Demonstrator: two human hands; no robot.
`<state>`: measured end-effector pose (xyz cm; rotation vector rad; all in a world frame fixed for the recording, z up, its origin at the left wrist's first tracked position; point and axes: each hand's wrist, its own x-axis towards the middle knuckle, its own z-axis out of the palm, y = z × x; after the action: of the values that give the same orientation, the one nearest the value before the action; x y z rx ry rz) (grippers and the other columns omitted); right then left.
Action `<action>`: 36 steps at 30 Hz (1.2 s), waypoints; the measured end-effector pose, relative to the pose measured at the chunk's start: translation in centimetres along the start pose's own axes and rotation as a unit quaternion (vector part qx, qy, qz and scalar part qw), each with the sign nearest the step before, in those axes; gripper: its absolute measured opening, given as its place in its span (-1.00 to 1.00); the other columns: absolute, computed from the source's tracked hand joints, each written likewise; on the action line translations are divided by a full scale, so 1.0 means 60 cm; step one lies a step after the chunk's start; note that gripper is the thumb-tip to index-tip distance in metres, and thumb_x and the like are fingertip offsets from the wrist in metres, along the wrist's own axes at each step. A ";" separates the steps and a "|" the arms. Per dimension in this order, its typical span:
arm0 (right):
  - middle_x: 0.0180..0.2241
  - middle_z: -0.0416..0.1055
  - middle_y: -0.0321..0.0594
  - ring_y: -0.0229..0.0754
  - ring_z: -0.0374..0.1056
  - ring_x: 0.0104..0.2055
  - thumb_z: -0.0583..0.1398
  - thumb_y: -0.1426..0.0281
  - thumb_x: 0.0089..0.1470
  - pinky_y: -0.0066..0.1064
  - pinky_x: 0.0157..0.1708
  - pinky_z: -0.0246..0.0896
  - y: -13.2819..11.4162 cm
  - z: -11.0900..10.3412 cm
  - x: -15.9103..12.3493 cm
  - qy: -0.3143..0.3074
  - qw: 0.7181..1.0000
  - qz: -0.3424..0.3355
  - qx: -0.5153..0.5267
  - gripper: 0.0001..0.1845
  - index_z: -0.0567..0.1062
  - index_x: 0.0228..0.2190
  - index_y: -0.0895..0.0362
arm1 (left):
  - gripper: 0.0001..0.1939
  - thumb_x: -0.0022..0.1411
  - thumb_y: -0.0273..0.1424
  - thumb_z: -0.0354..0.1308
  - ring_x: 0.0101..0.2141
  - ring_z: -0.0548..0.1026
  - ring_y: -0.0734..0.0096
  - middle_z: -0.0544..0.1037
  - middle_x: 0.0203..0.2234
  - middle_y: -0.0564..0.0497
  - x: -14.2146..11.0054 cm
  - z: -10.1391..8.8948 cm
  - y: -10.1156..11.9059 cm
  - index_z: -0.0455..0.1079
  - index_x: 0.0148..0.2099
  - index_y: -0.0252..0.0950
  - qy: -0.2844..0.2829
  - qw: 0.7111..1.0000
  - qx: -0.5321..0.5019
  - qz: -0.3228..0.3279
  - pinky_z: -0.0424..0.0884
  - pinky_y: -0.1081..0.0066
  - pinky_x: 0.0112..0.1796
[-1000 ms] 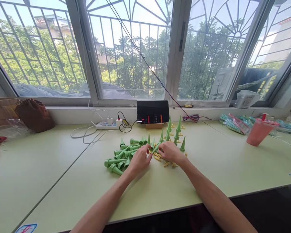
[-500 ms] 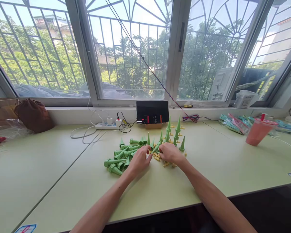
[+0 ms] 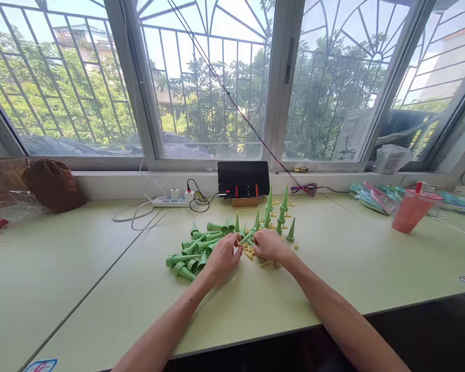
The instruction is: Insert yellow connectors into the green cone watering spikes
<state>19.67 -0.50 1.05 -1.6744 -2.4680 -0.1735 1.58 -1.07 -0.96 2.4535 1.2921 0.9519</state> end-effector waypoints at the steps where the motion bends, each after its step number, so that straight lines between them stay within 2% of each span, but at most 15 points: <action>1: -0.40 0.49 -0.06 -0.11 0.41 -0.33 0.16 0.37 0.04 -0.42 -0.41 0.12 0.000 -0.001 0.000 -0.004 1.000 -0.001 -0.003 -0.83 0.53 -0.45 0.18 | -0.93 0.19 -0.41 0.01 -0.42 0.40 0.39 0.42 -0.39 0.02 0.000 0.000 0.000 0.28 -0.27 -0.26 0.000 1.000 0.000 0.001 0.31 0.40 -0.37; 10: -0.41 0.50 -0.13 -0.15 0.40 -0.37 0.15 0.32 0.06 -0.44 -0.46 0.02 -0.003 -0.003 0.001 0.023 0.999 0.009 0.030 -0.82 0.51 -0.40 0.15 | -0.95 0.19 -0.41 0.00 -0.43 0.40 0.41 0.41 -0.39 0.03 0.002 0.001 -0.003 0.26 -0.27 -0.26 0.005 1.000 -0.002 0.004 0.30 0.41 -0.38; 20: -0.57 0.41 -0.26 -0.25 0.30 -0.50 0.17 0.36 0.09 -0.47 -0.46 -0.05 -0.002 0.001 0.003 0.135 0.986 0.015 0.101 -0.89 0.46 -0.40 0.14 | -0.94 0.19 -0.40 0.02 -0.45 0.40 0.41 0.42 -0.40 0.02 0.002 0.000 -0.001 0.27 -0.27 -0.27 0.006 1.000 0.008 -0.001 0.30 0.40 -0.37; 29: -0.65 0.24 -0.40 -0.33 0.13 -0.60 0.15 0.32 0.12 -0.50 -0.51 -0.03 -0.012 -0.001 0.000 0.230 0.937 -0.004 0.262 -0.86 0.43 -0.39 0.14 | -0.87 0.20 -0.32 0.04 -0.46 0.40 0.41 0.42 -0.38 0.02 0.002 -0.002 0.001 0.28 -0.23 -0.26 0.016 1.000 0.009 0.001 0.31 0.39 -0.37; 36: -0.61 0.27 -0.39 -0.33 0.15 -0.57 0.12 0.31 0.13 -0.50 -0.50 0.03 -0.018 -0.005 -0.003 0.241 0.906 -0.041 0.345 -0.85 0.38 -0.37 0.15 | -0.81 0.14 -0.28 0.14 -0.46 0.40 0.42 0.41 -0.35 0.04 0.001 0.001 -0.001 0.31 -0.22 -0.25 0.013 1.000 0.003 0.015 0.32 0.37 -0.36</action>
<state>18.73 -1.10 1.29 -1.0636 -1.8988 0.2296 1.59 -1.01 -0.99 2.4803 1.2715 0.9918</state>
